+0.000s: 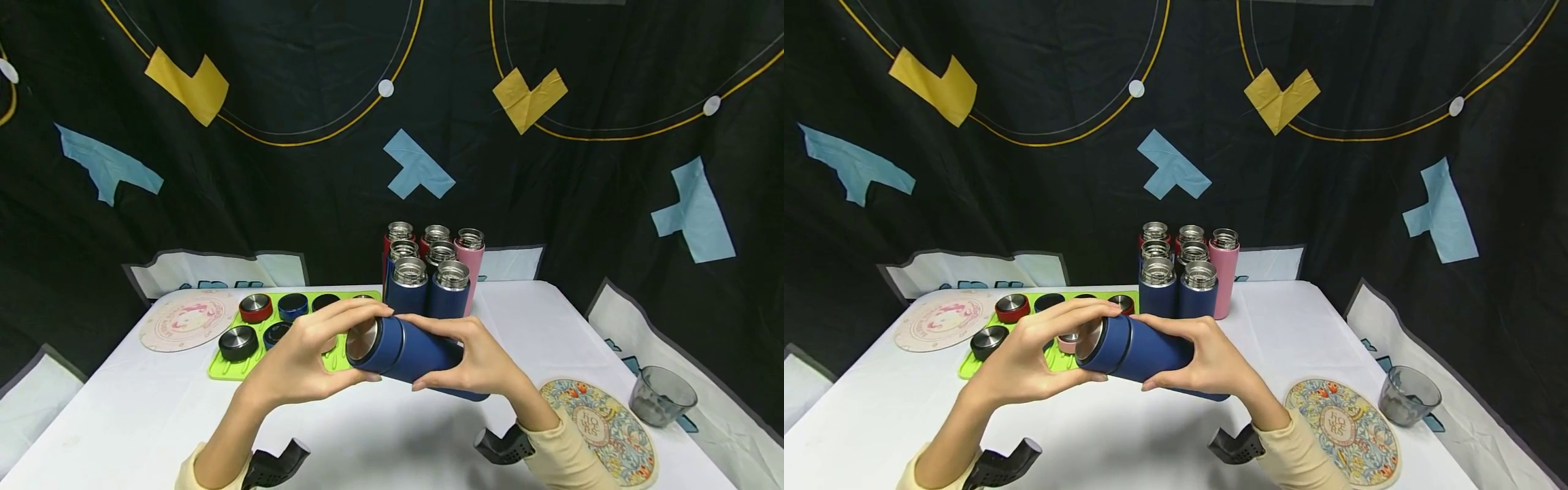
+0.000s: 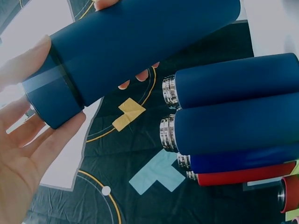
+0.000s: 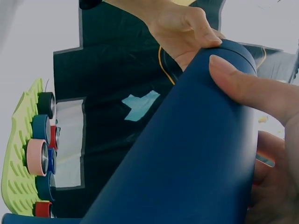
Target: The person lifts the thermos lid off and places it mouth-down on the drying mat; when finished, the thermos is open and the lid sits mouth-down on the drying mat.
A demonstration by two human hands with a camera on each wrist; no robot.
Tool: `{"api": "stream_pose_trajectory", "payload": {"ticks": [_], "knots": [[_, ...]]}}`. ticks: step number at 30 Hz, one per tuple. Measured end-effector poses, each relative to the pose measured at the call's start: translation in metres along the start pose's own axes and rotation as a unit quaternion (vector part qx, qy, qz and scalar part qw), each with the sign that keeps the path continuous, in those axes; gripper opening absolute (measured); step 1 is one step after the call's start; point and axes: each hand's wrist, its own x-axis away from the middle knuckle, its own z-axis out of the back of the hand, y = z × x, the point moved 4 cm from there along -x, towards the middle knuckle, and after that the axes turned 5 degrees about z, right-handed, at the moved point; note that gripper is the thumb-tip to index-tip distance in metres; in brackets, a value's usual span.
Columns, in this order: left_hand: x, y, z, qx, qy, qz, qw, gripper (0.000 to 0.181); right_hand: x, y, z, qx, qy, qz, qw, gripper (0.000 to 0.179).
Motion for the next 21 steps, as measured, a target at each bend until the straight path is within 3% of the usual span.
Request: {"api": "stream_pose_trajectory", "payload": {"ticks": [7,13,17,21], "knots": [[0.0,-0.001,-0.001,-0.014,0.024,0.011,0.9996,0.074,0.0,-0.007,0.0,0.031,0.028,0.02,0.9989,0.08],[-0.002,-0.013,-0.006,-0.028,0.059,0.114,0.9914,0.072,-0.001,-0.012,-0.001,0.127,0.057,0.028,0.9898,0.077],[-0.002,-0.017,-0.009,-0.028,0.045,0.152,0.9869,0.074,0.0,-0.011,-0.001,0.164,0.057,0.021,0.9846,0.077],[-0.003,-0.016,-0.008,-0.021,0.019,0.135,0.9904,0.073,0.0,-0.008,-0.001,0.146,0.038,0.011,0.9884,0.077]]}}
